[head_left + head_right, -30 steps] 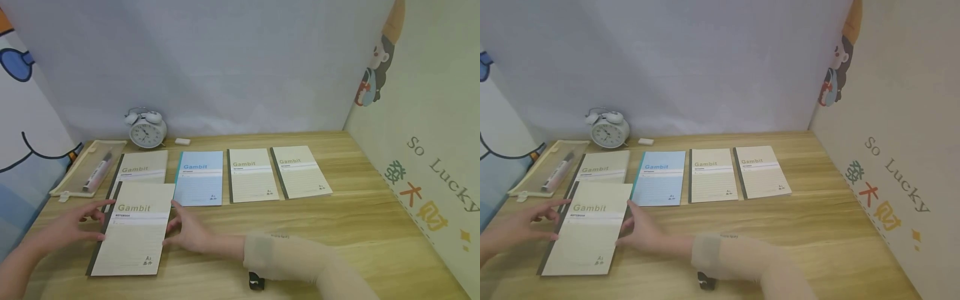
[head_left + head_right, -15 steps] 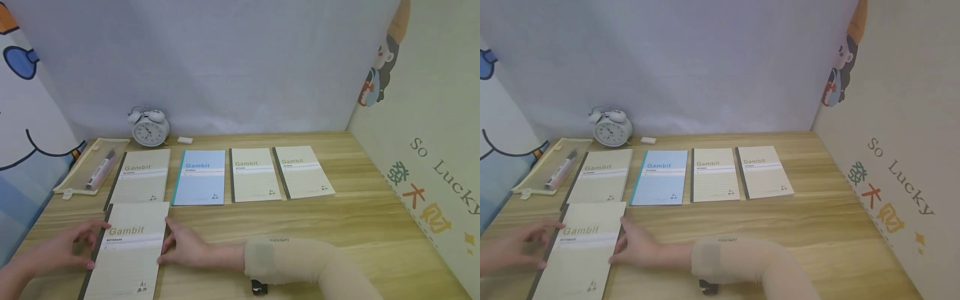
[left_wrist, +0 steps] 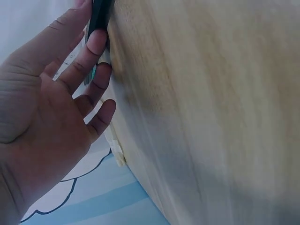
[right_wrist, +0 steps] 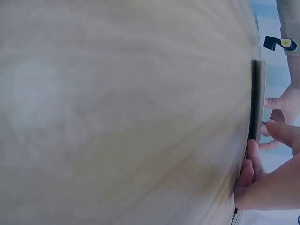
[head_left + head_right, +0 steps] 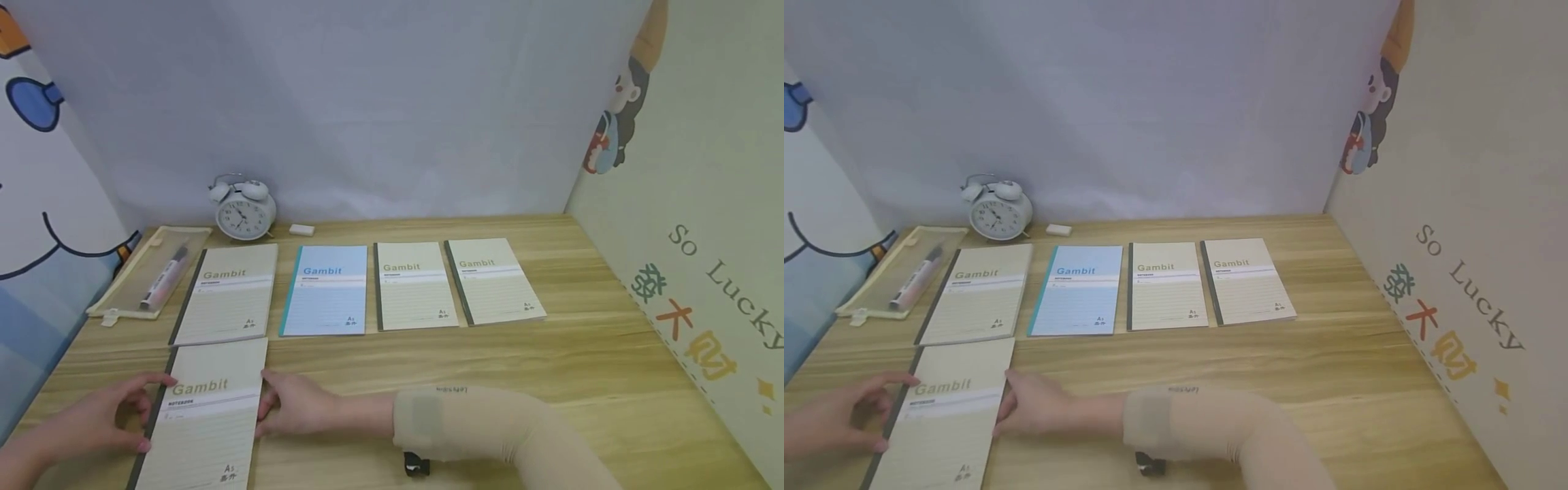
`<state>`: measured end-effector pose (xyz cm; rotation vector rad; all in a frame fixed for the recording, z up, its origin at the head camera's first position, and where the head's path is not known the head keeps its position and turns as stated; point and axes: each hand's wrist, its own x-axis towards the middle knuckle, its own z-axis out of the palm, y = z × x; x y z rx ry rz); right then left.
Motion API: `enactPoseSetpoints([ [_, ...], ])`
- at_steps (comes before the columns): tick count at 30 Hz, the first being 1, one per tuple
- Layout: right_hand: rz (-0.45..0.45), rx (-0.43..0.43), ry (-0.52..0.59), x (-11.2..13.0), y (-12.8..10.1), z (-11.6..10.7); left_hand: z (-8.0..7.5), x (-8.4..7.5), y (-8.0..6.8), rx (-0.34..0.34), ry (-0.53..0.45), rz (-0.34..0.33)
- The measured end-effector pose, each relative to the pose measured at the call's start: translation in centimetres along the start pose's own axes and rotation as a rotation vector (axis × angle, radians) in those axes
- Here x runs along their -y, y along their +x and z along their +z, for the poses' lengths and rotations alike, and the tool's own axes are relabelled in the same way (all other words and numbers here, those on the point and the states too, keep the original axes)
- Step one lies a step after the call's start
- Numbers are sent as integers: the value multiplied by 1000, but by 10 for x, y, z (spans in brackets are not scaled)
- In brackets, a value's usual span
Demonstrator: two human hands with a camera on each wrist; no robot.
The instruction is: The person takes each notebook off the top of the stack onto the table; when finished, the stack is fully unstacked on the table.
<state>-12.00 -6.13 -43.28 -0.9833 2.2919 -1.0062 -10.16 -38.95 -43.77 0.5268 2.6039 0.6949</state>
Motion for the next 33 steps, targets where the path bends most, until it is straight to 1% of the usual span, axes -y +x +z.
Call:
enactPoseSetpoints([
  [2, -5, 23, 3, -2, 1, -3, -1, -1, 1, -7, 22, 11],
  [6, -6, 36, 36, -7, 2, -8, -3, -2, 5, 0, 49, -6],
  [8, -1, 46, 58, -8, 1, -12, -5, 1, 7, -8, 57, -9],
  [10, -26, 50, 29, -10, 3, -17, -7, 9, 11, -52, 59, 38],
  [12, -65, 43, -14, -10, 5, -22, -12, 12, 15, -125, 53, 105],
  [14, -111, 15, -99, -11, 9, -27, -19, 11, 19, -204, 64, 124],
  [15, -130, -3, -140, -12, 11, -29, -24, 8, 21, -245, 72, 130],
  [16, -138, -26, -184, -12, 13, -31, -29, 2, 24, -258, 73, 99],
  [19, -127, -88, -319, -14, 19, -38, -42, -8, 34, -315, 110, 1],
  [21, -112, -133, -412, -15, 24, -43, -49, -10, 43, -344, 114, -38],
  [23, -100, -173, -470, -16, 30, -49, -53, -11, 53, -368, 97, -60],
  [25, -86, -202, -492, -16, 35, -56, -55, -12, 62, -382, 72, -84],
  [28, -70, -237, -479, -17, 44, -67, -57, -11, 76, -395, 65, -96],
  [33, -53, -281, -437, -24, 58, -81, -58, -4, 96, -448, 137, -60],
])
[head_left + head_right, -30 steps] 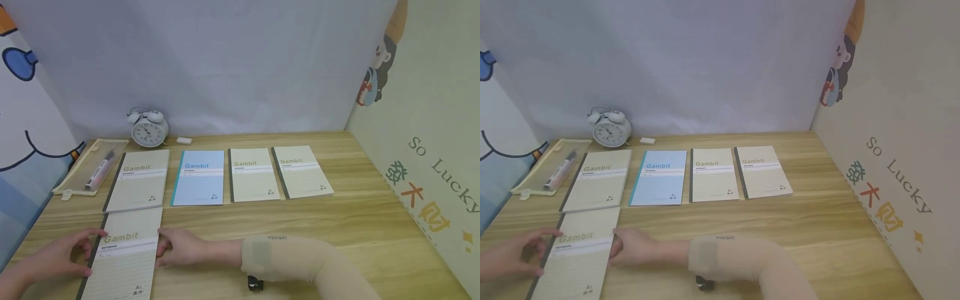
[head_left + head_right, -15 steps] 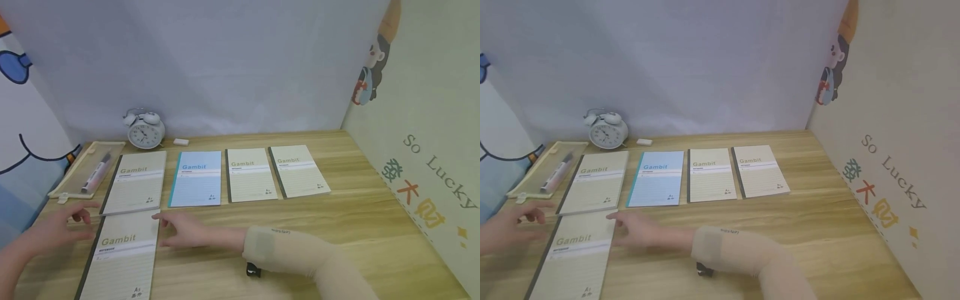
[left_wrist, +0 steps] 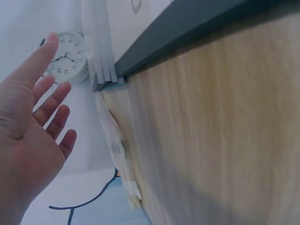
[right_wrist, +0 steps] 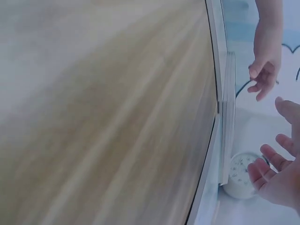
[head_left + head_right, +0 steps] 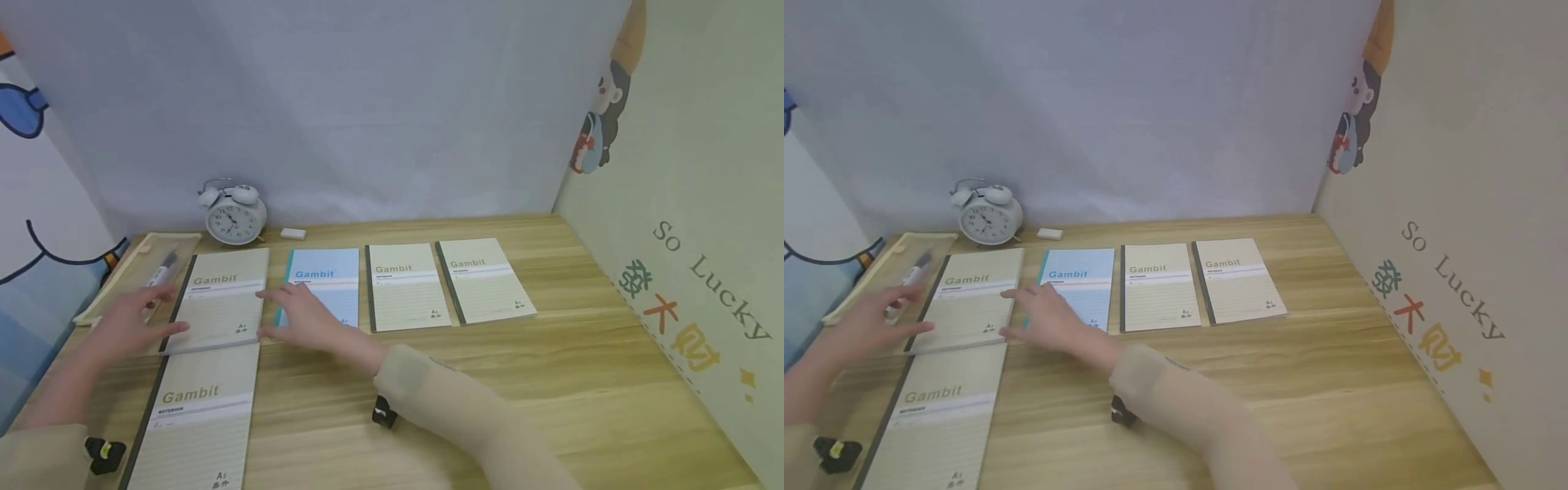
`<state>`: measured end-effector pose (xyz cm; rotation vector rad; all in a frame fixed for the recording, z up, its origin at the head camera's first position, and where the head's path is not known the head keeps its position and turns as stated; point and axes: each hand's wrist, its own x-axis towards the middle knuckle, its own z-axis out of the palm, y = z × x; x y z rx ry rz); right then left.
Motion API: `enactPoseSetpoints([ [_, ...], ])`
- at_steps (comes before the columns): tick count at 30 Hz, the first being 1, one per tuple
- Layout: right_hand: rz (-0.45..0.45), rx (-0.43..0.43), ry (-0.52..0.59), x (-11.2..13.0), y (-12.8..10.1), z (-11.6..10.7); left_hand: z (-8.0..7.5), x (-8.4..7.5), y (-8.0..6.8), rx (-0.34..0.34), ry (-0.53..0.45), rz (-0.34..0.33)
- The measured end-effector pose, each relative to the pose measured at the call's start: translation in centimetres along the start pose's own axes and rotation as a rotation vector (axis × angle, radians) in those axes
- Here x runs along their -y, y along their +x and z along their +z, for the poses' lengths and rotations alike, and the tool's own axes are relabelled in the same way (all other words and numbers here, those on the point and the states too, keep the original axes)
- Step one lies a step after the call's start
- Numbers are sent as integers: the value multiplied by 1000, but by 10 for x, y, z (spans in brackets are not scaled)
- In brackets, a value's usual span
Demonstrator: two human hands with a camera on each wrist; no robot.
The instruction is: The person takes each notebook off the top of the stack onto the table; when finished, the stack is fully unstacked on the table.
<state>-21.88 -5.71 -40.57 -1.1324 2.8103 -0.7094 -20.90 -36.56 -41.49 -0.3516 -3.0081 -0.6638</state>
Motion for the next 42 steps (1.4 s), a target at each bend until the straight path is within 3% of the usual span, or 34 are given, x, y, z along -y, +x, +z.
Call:
enactPoseSetpoints([
  [3, 32, -3, 54, -6, 9, 2, 2, 5, 7, 7, 10, 0],
  [13, 177, 2, 211, -15, 33, 24, 13, 26, 19, 90, -47, -106],
  [19, 201, 42, 126, -11, 36, 43, 17, 28, 20, 158, -42, -120],
  [29, 217, 87, -75, -6, 36, 50, 18, 27, 22, 176, -43, -122],
  [37, 200, 110, -58, -5, 39, 46, 14, 30, 23, 204, -68, -148],
  [42, 195, 109, 19, -6, 43, 42, 9, 27, 22, 221, -80, -162],
])
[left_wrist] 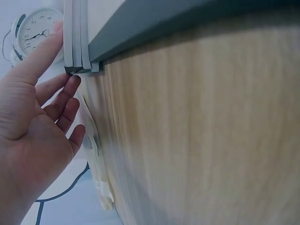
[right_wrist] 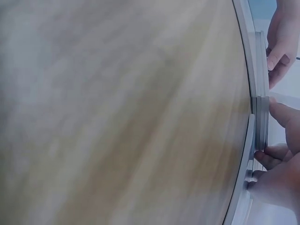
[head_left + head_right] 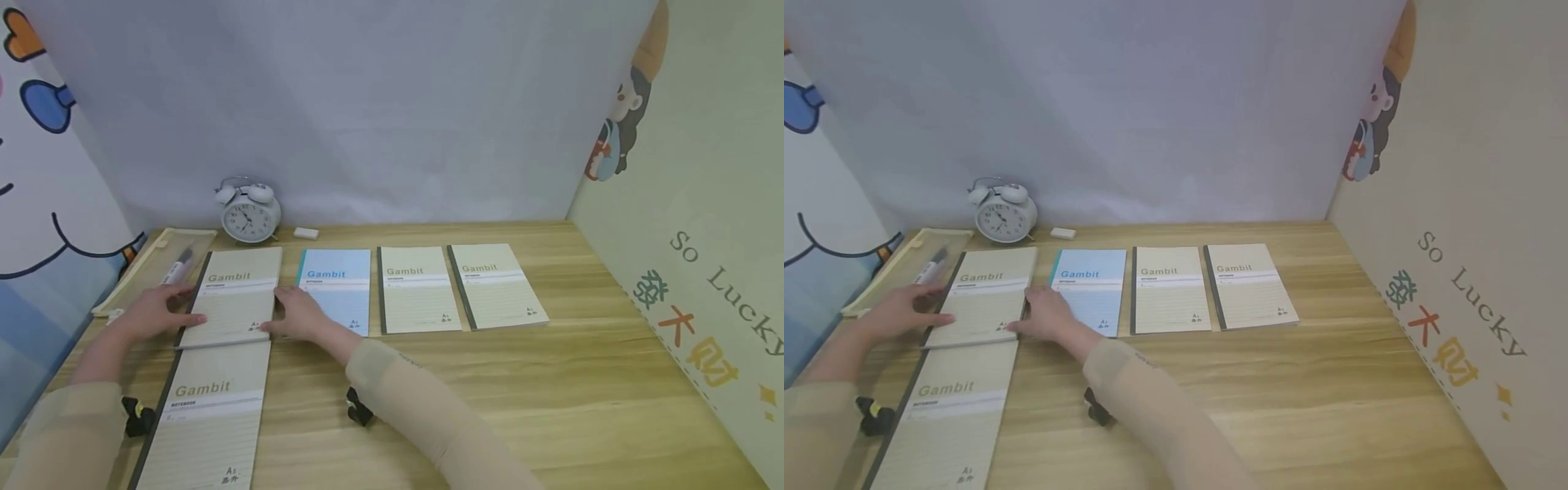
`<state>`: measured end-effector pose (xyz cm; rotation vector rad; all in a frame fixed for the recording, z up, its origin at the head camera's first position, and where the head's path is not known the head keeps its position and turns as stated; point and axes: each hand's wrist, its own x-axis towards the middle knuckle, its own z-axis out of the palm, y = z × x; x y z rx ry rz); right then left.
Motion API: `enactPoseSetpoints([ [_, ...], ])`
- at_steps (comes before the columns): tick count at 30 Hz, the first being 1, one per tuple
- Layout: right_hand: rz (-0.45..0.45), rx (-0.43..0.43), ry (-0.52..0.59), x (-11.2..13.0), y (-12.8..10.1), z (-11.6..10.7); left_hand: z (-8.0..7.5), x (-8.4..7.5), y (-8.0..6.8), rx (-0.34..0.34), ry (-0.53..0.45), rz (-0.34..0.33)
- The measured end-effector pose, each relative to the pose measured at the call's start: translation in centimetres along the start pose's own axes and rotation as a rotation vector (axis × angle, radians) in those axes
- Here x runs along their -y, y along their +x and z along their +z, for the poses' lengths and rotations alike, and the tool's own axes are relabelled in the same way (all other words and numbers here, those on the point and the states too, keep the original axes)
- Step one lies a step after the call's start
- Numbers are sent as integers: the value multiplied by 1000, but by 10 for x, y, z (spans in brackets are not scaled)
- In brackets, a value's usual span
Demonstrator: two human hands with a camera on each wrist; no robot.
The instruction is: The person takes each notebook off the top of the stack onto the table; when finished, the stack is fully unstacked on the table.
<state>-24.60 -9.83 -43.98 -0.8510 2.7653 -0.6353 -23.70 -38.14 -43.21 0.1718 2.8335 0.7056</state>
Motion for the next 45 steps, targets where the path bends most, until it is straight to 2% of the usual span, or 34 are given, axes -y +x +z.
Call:
enactPoseSetpoints([
  [10, -29, -27, 233, -3, -2, -5, -1, -1, -1, 1, -47, -5],
  [15, 13, -48, 323, -5, -4, -13, -4, -5, -2, 5, -91, -21],
  [18, 33, -66, 364, -6, -6, -21, -8, -11, -2, -27, -101, -12],
  [24, 12, -118, 440, -15, -10, -38, -16, -22, 0, -118, -109, 69],
  [29, -15, -139, 525, -20, -14, -56, -22, -34, -1, -128, -122, 105],
  [35, -97, -174, 605, -25, -24, -80, -28, -53, -7, -133, -98, 136],
  [41, -111, -165, 617, -35, -40, -98, -30, -75, -15, -103, -85, 149],
  [45, -136, -146, 633, -40, -53, -107, -29, -89, -22, -107, -71, 184],
])
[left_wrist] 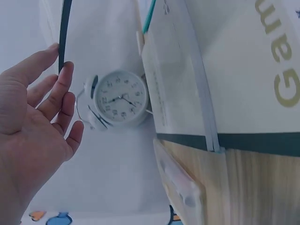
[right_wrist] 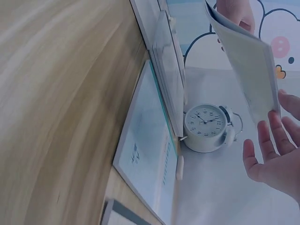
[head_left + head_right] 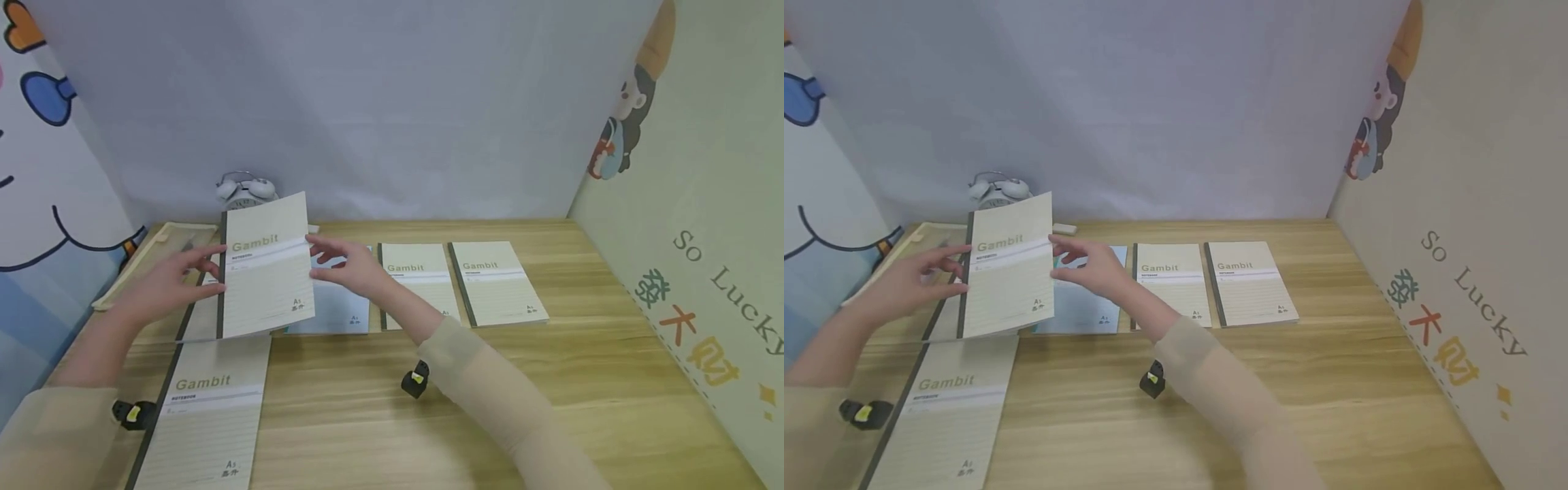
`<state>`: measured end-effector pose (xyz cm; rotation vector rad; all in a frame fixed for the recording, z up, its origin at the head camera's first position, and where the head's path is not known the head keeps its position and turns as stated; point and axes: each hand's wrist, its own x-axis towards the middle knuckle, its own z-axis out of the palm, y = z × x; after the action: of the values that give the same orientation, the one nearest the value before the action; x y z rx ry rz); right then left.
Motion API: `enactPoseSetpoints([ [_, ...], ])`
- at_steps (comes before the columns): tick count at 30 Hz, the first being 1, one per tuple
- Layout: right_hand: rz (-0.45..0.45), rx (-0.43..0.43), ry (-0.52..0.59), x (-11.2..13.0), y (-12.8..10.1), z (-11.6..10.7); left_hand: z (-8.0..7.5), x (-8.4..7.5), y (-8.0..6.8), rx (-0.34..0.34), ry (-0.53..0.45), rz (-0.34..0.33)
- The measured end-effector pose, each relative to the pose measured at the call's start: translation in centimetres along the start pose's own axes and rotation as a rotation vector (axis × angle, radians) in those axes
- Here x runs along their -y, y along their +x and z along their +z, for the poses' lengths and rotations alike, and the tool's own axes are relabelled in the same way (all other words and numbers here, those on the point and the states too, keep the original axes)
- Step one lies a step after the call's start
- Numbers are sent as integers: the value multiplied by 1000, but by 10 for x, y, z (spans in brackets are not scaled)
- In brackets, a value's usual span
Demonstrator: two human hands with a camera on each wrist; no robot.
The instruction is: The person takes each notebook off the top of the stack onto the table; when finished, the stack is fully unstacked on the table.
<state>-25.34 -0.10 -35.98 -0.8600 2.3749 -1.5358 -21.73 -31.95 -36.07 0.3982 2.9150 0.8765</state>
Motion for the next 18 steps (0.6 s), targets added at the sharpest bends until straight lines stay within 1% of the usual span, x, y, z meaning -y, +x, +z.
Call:
enactPoseSetpoints([
  [4, -36, 26, 27, 1, -12, -9, 4, -15, -6, -6, 33, 59],
  [6, -48, 42, 18, 2, -20, -12, 7, -21, -9, -7, 40, 85],
  [10, -58, 72, -24, 0, -37, -17, 16, -28, -16, -21, 44, 115],
  [14, -47, 104, -95, -4, -54, -18, 28, -32, -23, -32, 84, 113],
  [18, -28, 128, -166, -9, -70, -16, 39, -39, -33, -1, 65, 113],
])
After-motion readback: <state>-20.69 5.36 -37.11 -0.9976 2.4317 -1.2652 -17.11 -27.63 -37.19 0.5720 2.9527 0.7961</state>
